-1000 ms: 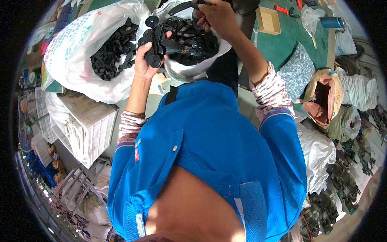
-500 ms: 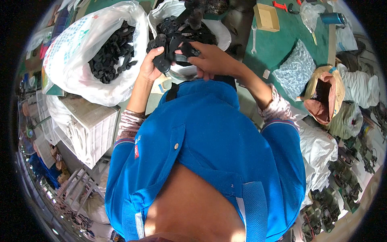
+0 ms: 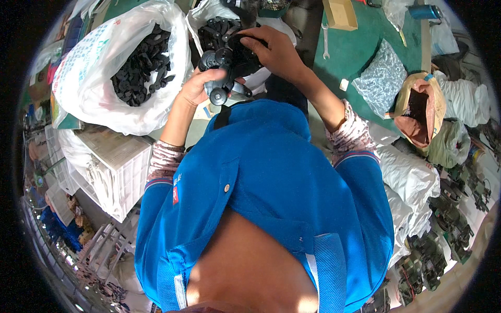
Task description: The person repeatedly picks small black plastic parts from a white sack and inserts metal pins into them by hand, then places the assembled units into a second sack. The process continues with one-at-a-time handling of each part.
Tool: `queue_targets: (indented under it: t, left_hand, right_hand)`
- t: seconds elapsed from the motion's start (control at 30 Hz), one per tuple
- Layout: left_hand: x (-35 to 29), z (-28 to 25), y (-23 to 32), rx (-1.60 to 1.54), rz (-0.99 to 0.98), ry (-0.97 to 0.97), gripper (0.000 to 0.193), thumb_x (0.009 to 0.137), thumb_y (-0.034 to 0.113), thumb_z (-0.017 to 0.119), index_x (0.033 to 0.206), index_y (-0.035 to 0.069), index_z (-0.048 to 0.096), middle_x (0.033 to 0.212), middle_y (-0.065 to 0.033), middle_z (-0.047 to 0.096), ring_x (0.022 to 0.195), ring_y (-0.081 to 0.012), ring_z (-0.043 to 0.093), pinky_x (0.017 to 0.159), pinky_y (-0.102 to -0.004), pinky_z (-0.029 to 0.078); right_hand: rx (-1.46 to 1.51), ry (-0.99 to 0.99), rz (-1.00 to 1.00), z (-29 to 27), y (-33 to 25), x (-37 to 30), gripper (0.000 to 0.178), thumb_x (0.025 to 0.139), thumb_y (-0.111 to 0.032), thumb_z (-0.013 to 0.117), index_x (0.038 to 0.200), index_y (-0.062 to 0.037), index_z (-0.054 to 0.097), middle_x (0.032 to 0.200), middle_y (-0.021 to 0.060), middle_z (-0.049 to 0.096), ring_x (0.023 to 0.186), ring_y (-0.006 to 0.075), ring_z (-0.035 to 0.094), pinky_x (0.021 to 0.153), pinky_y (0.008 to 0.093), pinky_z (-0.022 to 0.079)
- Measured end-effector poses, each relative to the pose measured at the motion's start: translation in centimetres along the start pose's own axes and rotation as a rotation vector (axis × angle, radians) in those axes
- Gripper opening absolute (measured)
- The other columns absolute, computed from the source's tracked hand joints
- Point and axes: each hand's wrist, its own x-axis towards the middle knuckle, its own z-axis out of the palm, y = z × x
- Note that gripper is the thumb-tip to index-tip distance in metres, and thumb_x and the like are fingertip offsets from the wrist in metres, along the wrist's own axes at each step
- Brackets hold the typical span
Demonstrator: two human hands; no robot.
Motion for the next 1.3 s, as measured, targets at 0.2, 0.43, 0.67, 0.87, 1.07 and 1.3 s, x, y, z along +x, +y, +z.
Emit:
queue_targets:
  t: [0.2,0.43,0.67,0.87,1.07,1.3]
  left_hand:
    - [0.2,-0.2,0.1,-0.186,0.174,0.038,0.056,0.081,0.012,0.065,0.132,0.004,0.044,0.111,-0.0172,0.059,0.096,-0.0324,0.064,0.078,-0.0396,0.055]
    - [1.5,-1.1,1.1,-0.309,0.314,0.070,0.049,0.087,0.017,0.064,0.130,0.008,0.043,0.116,-0.0165,0.057,0.105,-0.0303,0.059,0.078,-0.0449,0.054]
    - [3.4,-1.4,0.9,-0.338,0.457,0.189,0.045,0.087,0.014,0.063,0.127,0.014,0.043,0.118,-0.0166,0.056,0.105,-0.0271,0.059,0.085,-0.0422,0.053]
    - [4.5,-1.3,0.3,-0.279,0.481,0.296,0.040,0.083,0.010,0.067,0.118,0.009,0.048,0.108,-0.0159,0.062,0.100,-0.0259,0.062,0.083,-0.0399,0.053]
    - [4.0,-1.6,-0.4,-0.357,0.419,0.283,0.045,0.080,0.008,0.070,0.117,0.013,0.046,0.110,-0.0161,0.060,0.103,-0.0288,0.061,0.072,-0.0432,0.056]
    - [1.1,-2.0,0.2,-0.253,0.290,-0.018,0.052,0.074,0.001,0.066,0.120,0.007,0.044,0.103,-0.0175,0.058,0.096,-0.0332,0.063,0.064,-0.0437,0.058]
  right_hand:
    - [0.211,0.111,0.107,-1.8,-0.2,2.3,0.025,0.091,-0.015,0.060,0.113,-0.0024,0.063,0.075,0.0067,0.066,0.063,0.0084,0.060,0.056,0.0211,0.047]
    - [0.152,0.150,0.225,-3.8,-3.0,9.1,0.019,0.092,-0.013,0.054,0.086,0.0029,0.062,0.055,0.0037,0.057,0.039,0.0088,0.050,0.035,0.0226,0.038]
    - [0.280,0.059,0.333,-2.3,-0.2,6.6,0.023,0.090,-0.021,0.058,0.101,-0.0006,0.060,0.076,0.0056,0.062,0.053,0.0088,0.056,0.042,0.0208,0.040]
    - [0.248,-0.025,0.350,2.7,-1.7,0.2,0.026,0.081,-0.022,0.070,0.091,-0.0010,0.060,0.079,0.0057,0.063,0.067,0.0102,0.060,0.057,0.0237,0.047]
    - [0.185,0.126,0.134,1.7,-3.2,-1.6,0.010,0.078,-0.006,0.063,0.084,-0.0014,0.057,0.091,0.0093,0.065,0.079,0.0136,0.062,0.074,0.0277,0.050]
    - [0.607,0.133,0.247,-4.4,-3.0,-2.4,0.017,0.091,-0.007,0.054,0.106,0.0015,0.058,0.097,0.0101,0.064,0.090,0.0144,0.060,0.081,0.0279,0.047]
